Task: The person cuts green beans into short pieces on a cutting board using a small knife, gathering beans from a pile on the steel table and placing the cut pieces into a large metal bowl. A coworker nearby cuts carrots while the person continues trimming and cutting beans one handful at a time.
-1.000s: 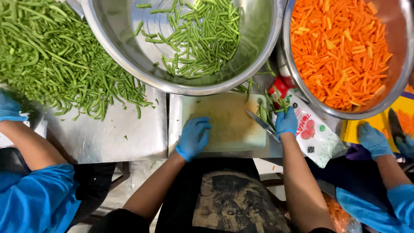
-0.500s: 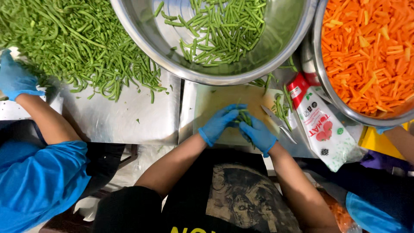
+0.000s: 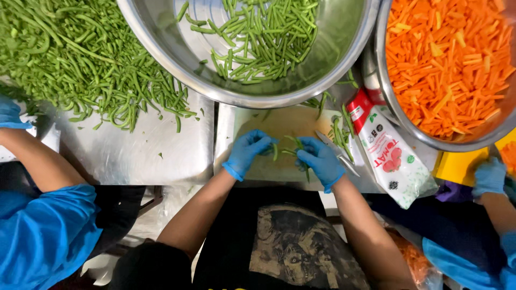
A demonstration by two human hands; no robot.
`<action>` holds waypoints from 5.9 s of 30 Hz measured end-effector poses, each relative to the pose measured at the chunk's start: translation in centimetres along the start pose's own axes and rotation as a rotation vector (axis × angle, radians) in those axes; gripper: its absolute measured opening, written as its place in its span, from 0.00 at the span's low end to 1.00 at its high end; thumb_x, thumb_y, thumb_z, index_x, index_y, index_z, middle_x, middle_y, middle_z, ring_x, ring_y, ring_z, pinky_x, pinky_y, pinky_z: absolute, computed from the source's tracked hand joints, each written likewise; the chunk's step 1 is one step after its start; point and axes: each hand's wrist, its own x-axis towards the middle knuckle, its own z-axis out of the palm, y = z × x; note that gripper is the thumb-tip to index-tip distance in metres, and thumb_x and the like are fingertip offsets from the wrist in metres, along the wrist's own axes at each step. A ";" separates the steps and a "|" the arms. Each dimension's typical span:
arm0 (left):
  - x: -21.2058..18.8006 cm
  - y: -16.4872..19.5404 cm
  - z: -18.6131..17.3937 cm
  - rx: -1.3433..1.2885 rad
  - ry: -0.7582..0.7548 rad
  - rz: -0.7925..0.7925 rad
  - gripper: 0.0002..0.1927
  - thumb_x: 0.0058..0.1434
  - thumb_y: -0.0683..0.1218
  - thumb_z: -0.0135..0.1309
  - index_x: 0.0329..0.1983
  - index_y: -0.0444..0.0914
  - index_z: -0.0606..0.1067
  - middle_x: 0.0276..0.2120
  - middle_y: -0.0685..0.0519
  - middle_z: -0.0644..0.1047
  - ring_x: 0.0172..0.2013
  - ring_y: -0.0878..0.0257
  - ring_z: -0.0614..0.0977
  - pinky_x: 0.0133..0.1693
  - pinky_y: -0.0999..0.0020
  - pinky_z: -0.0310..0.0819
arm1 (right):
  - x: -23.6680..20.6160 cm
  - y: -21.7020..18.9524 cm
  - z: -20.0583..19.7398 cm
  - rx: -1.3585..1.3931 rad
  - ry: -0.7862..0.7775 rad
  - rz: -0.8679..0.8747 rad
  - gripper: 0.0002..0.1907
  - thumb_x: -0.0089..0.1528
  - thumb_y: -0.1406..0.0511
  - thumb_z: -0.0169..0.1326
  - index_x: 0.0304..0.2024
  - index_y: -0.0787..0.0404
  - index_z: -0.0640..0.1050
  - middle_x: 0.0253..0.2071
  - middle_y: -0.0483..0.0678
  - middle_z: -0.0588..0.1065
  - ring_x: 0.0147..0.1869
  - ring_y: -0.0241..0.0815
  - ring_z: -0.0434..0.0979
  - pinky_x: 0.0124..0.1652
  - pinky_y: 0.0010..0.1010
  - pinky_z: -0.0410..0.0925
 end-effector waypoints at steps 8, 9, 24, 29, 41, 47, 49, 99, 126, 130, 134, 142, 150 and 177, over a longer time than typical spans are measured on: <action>-0.2 0.6 -0.4 0.470 0.223 0.210 0.13 0.61 0.48 0.66 0.36 0.35 0.76 0.31 0.50 0.77 0.33 0.66 0.74 0.38 0.69 0.72 | -0.2 -1.3 -0.3 0.170 0.130 -0.101 0.23 0.64 0.70 0.55 0.62 0.65 0.72 0.47 0.51 0.78 0.44 0.42 0.82 0.42 0.33 0.75; -0.4 0.7 -0.3 0.635 0.277 0.392 0.11 0.62 0.48 0.65 0.37 0.36 0.77 0.37 0.48 0.78 0.39 0.61 0.75 0.43 0.66 0.72 | -0.2 -1.2 -0.5 0.208 0.162 -0.110 0.23 0.64 0.70 0.55 0.62 0.64 0.72 0.47 0.51 0.78 0.44 0.42 0.81 0.43 0.34 0.76; -0.1 0.1 5.8 0.382 -0.063 0.280 0.20 0.68 0.51 0.56 0.58 0.37 0.78 0.46 0.49 0.80 0.46 0.62 0.82 0.49 0.66 0.77 | -1.5 -1.8 2.5 0.406 -0.005 -0.207 0.25 0.67 0.70 0.48 0.68 0.70 0.67 0.62 0.54 0.72 0.63 0.45 0.75 0.62 0.38 0.69; 0.6 0.0 5.7 0.038 -0.094 0.127 0.18 0.65 0.47 0.59 0.56 0.35 0.78 0.44 0.52 0.82 0.40 0.67 0.82 0.42 0.71 0.79 | -2.1 -0.7 2.2 0.274 0.057 -0.097 0.23 0.69 0.68 0.50 0.66 0.71 0.69 0.54 0.54 0.76 0.54 0.42 0.77 0.52 0.34 0.71; -0.7 0.9 5.7 0.006 -0.029 0.102 0.11 0.64 0.45 0.59 0.47 0.36 0.81 0.35 0.54 0.82 0.31 0.67 0.83 0.35 0.71 0.82 | -5.2 -3.5 4.5 -0.099 0.109 -0.045 0.27 0.62 0.64 0.57 0.64 0.53 0.71 0.44 0.42 0.79 0.31 0.31 0.77 0.28 0.23 0.70; -1.4 -0.4 2.2 0.157 -0.091 0.164 0.11 0.72 0.45 0.59 0.49 0.31 0.77 0.33 0.49 0.78 0.31 0.64 0.80 0.36 0.68 0.77 | -5.8 -2.7 3.0 -0.163 0.190 -0.110 0.17 0.67 0.65 0.57 0.58 0.56 0.83 0.34 0.45 0.76 0.30 0.31 0.69 0.31 0.24 0.66; -1.9 -0.6 0.6 0.288 -0.304 -0.023 0.14 0.71 0.46 0.55 0.51 0.30 0.72 0.37 0.48 0.78 0.33 0.63 0.84 0.37 0.67 0.82 | -5.9 -2.1 2.1 -0.288 0.101 -0.100 0.16 0.66 0.64 0.57 0.56 0.55 0.84 0.34 0.46 0.77 0.33 0.33 0.71 0.34 0.26 0.67; 8.4 1.3 13.1 0.076 -0.155 -0.141 0.08 0.69 0.52 0.52 0.42 0.44 0.74 0.26 0.61 0.70 0.24 0.73 0.67 0.25 0.75 0.59 | -5.1 0.6 -6.9 0.519 0.430 -0.287 0.10 0.67 0.69 0.55 0.51 0.61 0.76 0.44 0.45 0.79 0.42 0.36 0.79 0.44 0.30 0.74; 2.4 -3.4 13.1 0.058 -0.413 0.013 0.17 0.76 0.48 0.45 0.62 0.34 0.70 0.49 0.51 0.77 0.46 0.65 0.80 0.52 0.67 0.78 | -6.5 -2.9 -1.4 0.115 0.412 -0.486 0.27 0.65 0.72 0.55 0.68 0.61 0.71 0.36 0.42 0.74 0.36 0.31 0.74 0.39 0.23 0.70; 2.5 -3.2 12.5 -0.028 -0.357 -0.029 0.18 0.76 0.47 0.46 0.64 0.34 0.70 0.51 0.53 0.76 0.49 0.67 0.77 0.54 0.69 0.73 | -6.5 -3.7 -0.7 0.007 0.424 -0.526 0.28 0.64 0.72 0.57 0.68 0.61 0.70 0.37 0.42 0.74 0.36 0.30 0.74 0.39 0.22 0.70; 2.7 -3.1 12.3 -0.012 -0.353 -0.002 0.19 0.75 0.47 0.45 0.65 0.34 0.69 0.54 0.54 0.76 0.53 0.68 0.76 0.57 0.71 0.72 | -6.2 -4.8 0.0 0.006 0.417 -0.488 0.32 0.62 0.71 0.58 0.70 0.60 0.68 0.36 0.41 0.72 0.34 0.29 0.70 0.36 0.21 0.66; 2.7 -1.5 10.5 -0.072 -0.495 -0.086 0.19 0.76 0.46 0.42 0.66 0.34 0.66 0.48 0.53 0.76 0.41 0.66 0.79 0.45 0.69 0.77 | -6.2 -7.0 0.7 -0.521 0.457 -0.665 0.36 0.62 0.68 0.61 0.71 0.60 0.65 0.63 0.58 0.70 0.63 0.52 0.73 0.57 0.37 0.69; 2.0 -0.1 9.0 0.098 -0.554 -0.108 0.17 0.75 0.46 0.42 0.63 0.34 0.69 0.43 0.54 0.76 0.38 0.68 0.76 0.42 0.71 0.73 | -6.1 -6.2 1.0 -0.844 0.401 -0.717 0.30 0.63 0.66 0.58 0.69 0.57 0.69 0.61 0.54 0.75 0.63 0.57 0.76 0.62 0.44 0.68; 0.6 -1.1 13.0 1.720 -0.106 0.482 0.33 0.51 0.52 0.64 0.58 0.35 0.70 0.50 0.41 0.75 0.49 0.45 0.77 0.44 0.50 0.75 | -11.6 2.3 -6.4 -1.092 0.807 -0.078 0.23 0.62 0.67 0.50 0.61 0.52 0.75 0.46 0.53 0.75 0.49 0.58 0.77 0.45 0.50 0.72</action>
